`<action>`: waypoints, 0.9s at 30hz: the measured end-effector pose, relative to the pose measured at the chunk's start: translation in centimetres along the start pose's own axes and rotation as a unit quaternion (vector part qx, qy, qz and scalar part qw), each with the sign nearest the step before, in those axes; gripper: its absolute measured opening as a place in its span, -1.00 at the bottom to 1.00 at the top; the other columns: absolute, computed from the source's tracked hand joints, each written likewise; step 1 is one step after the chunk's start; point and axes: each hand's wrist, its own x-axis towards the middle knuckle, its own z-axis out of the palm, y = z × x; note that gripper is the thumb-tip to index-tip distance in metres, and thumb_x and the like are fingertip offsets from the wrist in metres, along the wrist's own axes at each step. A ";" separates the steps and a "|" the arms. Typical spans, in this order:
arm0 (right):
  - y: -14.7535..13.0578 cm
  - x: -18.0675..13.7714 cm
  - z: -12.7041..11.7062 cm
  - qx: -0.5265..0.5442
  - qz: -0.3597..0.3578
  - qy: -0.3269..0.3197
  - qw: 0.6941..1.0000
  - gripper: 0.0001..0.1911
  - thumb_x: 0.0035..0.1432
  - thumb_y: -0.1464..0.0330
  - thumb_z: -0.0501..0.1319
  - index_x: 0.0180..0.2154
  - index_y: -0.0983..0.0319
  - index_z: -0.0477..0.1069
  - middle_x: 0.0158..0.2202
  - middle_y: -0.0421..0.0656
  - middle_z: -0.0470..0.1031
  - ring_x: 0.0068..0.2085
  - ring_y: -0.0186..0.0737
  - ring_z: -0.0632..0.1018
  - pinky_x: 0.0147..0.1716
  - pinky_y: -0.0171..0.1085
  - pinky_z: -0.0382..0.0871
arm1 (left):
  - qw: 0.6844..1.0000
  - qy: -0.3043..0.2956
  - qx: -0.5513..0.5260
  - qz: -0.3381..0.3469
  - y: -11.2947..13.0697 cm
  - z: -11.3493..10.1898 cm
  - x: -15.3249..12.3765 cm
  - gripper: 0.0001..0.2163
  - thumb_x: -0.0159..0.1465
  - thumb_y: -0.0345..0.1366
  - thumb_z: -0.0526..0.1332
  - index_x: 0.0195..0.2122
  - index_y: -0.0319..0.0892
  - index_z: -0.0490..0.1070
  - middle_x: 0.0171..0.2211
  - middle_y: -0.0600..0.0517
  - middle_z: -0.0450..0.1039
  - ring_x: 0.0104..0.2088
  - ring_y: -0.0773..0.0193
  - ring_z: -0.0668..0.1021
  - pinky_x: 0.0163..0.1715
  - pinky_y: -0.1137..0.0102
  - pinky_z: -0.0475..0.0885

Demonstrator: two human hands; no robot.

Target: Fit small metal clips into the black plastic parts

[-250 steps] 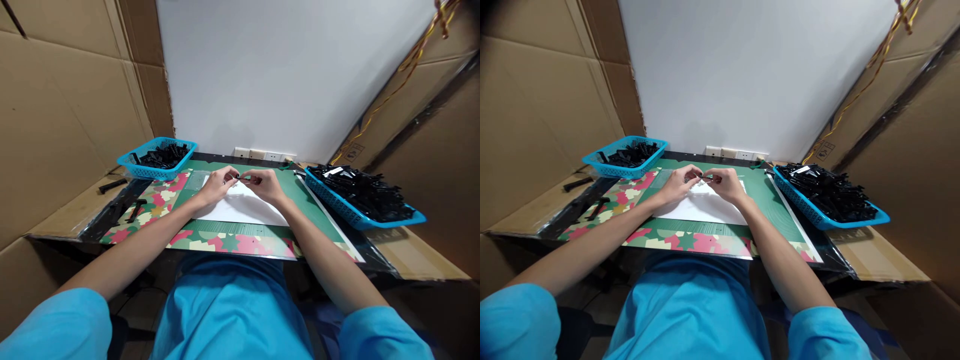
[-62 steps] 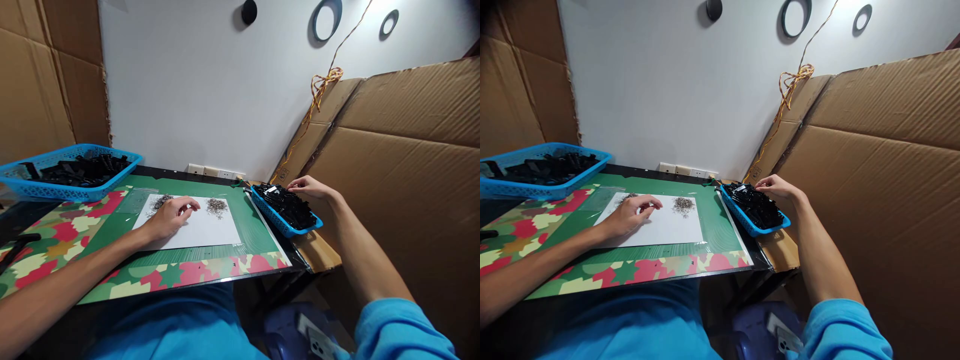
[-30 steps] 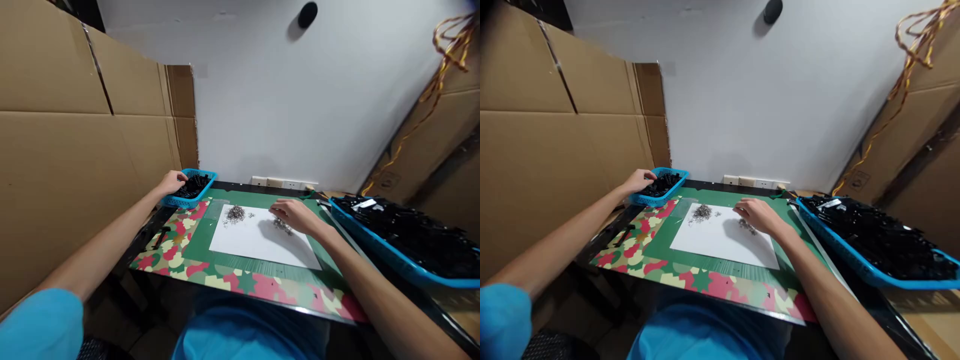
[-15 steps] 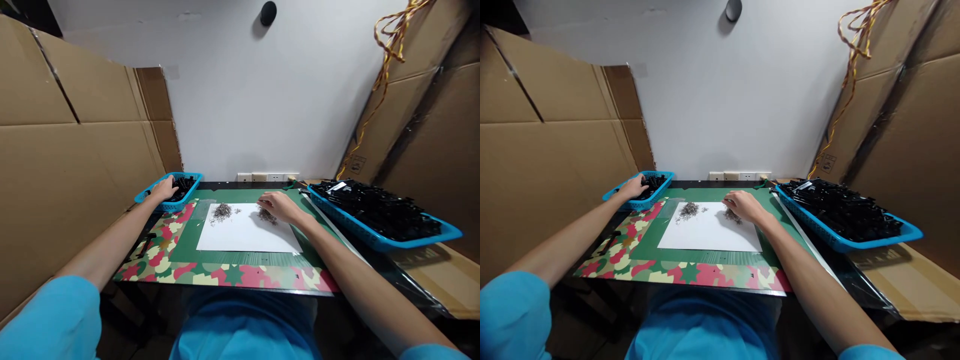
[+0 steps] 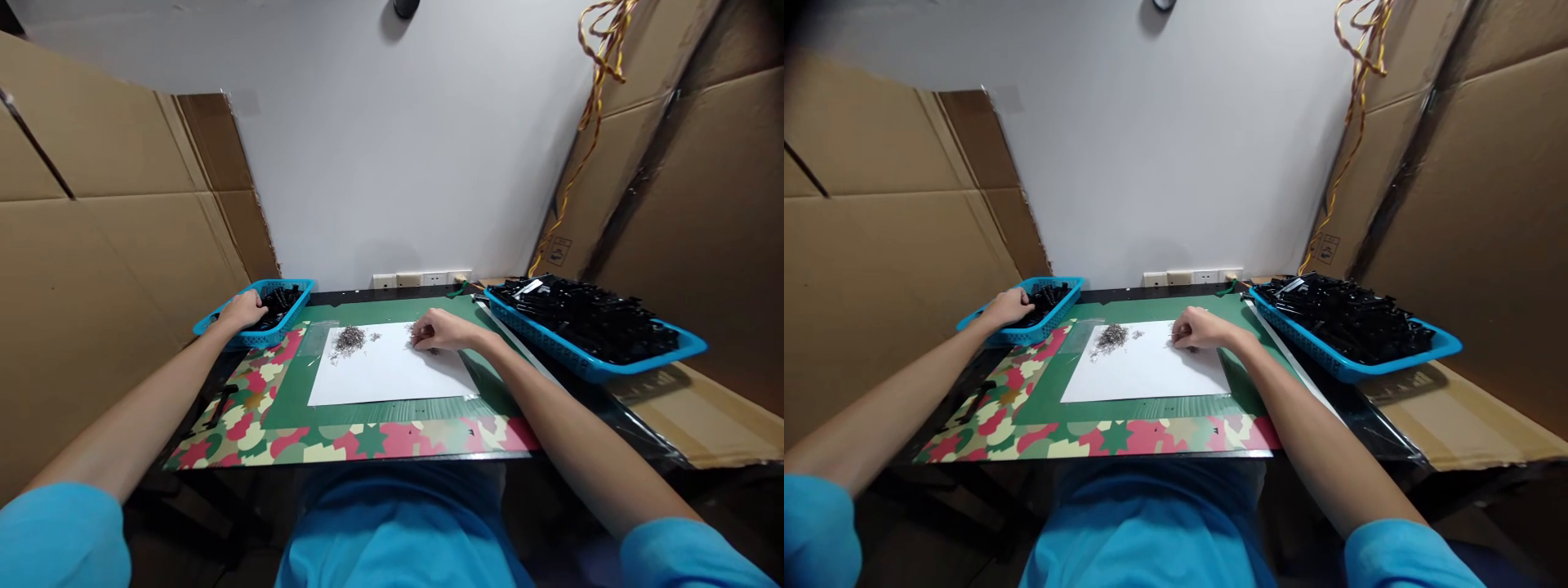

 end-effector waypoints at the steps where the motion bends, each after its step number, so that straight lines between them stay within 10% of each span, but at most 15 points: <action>1: 0.0 0.0 0.1 0.002 0.003 -0.002 1.000 -0.78 0.15 0.21 0.42 -0.29 0.23 0.69 -0.44 -0.14 0.59 -0.40 -0.24 0.46 -0.37 -0.25 0.20 | 1.000 0.005 0.012 -0.010 -0.1 0.0 0.1 -0.76 0.27 -0.26 0.41 -0.25 -0.22 0.36 -0.35 0.06 0.42 -0.22 0.20 0.45 -0.10 0.37 0.36; 10: 0.4 0.9 1.1 -0.015 -0.001 -0.044 0.999 -0.88 0.22 0.31 0.35 -0.31 0.22 0.63 -0.34 -0.11 0.64 -0.36 -0.22 0.49 -0.37 -0.25 0.22 | 0.988 0.145 -0.051 0.005 -0.1 -2.0 -0.2 -0.76 0.23 -0.32 0.32 -0.08 -0.22 0.47 -0.10 -0.11 0.52 -0.06 0.08 0.50 0.11 0.20 0.42; 16: -0.7 0.6 0.6 0.007 0.010 -0.042 0.999 -0.90 0.30 0.34 0.29 -0.26 0.22 0.54 -0.36 -0.13 0.57 -0.41 -0.26 0.41 -0.40 -0.25 0.16 | 0.938 0.191 -0.282 0.056 6.3 -2.5 -3.0 -0.79 0.15 -0.31 0.31 -0.19 -0.20 0.59 -0.19 -0.06 0.58 -0.21 0.17 0.54 -0.04 0.27 0.50; 27: -0.8 0.4 0.1 0.023 0.008 -0.063 0.998 -0.82 0.29 0.26 0.31 -0.27 0.25 0.56 -0.35 -0.14 0.57 -0.36 -0.25 0.41 -0.35 -0.25 0.20 | 0.813 -0.111 -0.566 0.087 23.0 4.8 -13.3 -0.84 0.09 -0.32 0.41 -0.29 -0.16 0.54 -0.32 0.01 0.58 -0.38 0.27 0.57 -0.36 0.37 0.43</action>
